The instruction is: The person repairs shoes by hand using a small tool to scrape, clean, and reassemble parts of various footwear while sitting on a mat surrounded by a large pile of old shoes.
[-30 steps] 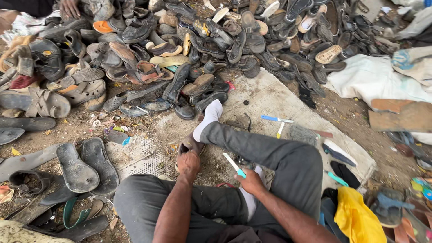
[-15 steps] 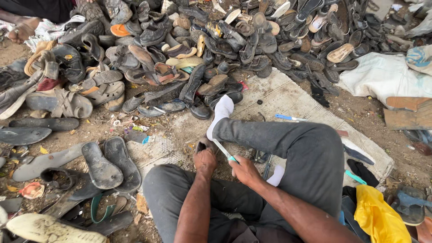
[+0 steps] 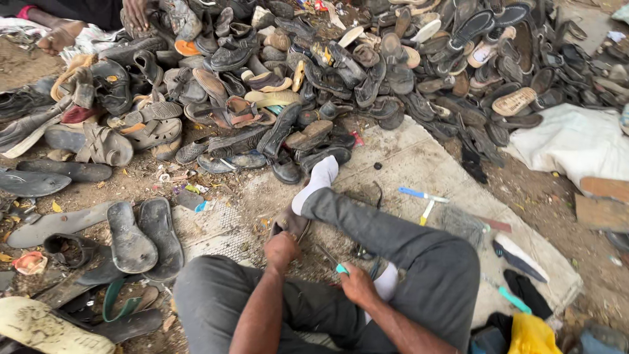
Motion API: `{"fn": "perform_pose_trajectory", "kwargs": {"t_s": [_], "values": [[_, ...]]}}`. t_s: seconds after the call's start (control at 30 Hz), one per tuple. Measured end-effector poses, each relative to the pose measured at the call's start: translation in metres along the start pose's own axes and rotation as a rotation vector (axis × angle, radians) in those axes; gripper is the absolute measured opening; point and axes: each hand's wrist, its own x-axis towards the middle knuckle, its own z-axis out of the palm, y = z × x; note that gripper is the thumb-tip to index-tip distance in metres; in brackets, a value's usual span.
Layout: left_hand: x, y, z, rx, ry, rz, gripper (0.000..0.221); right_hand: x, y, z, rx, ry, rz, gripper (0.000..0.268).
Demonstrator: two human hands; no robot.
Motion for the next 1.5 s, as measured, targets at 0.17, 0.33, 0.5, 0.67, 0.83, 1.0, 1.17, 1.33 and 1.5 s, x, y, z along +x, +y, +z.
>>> {"fn": "perform_pose_trajectory", "kwargs": {"t_s": [0.17, 0.33, 0.5, 0.67, 0.83, 1.0, 1.17, 1.33, 1.5], "values": [[-0.017, 0.001, -0.008, -0.154, 0.074, -0.033, 0.033, 0.019, 0.014, -0.001, 0.097, -0.023, 0.044, 0.033], [-0.016, -0.003, 0.017, -0.026, 0.250, 0.204, 0.028, 0.030, 0.005, -0.012, 0.081, 0.044, -0.021, 0.038], [-0.014, -0.011, 0.041, 0.040, 0.424, 0.270, 0.026, 0.053, -0.052, -0.034, -0.120, -0.007, -0.153, 0.033], [-0.031, -0.003, 0.020, -0.103, 0.416, 0.248, 0.025, 0.077, -0.114, -0.040, -0.148, -0.093, -0.328, 0.022], [-0.045, 0.002, -0.005, -0.073, 0.298, 0.233, 0.025, 0.099, -0.120, -0.013, -0.271, -0.246, -0.303, 0.017], [-0.050, 0.002, -0.020, 0.011, 0.249, 0.266, 0.024, 0.100, -0.113, 0.004, -0.250, -0.101, -0.448, 0.018], [-0.047, -0.005, -0.017, -0.145, 0.155, 0.218, 0.031, 0.064, -0.089, -0.010, -0.209, -0.114, -0.442, 0.018], [-0.052, -0.002, -0.014, -0.162, 0.226, 0.254, 0.024, 0.041, -0.080, -0.020, -0.327, -0.146, -0.321, 0.023], [-0.058, 0.002, -0.018, -0.096, 0.334, 0.341, 0.018, 0.086, -0.095, 0.016, -0.301, -0.140, -0.396, 0.026]]}}
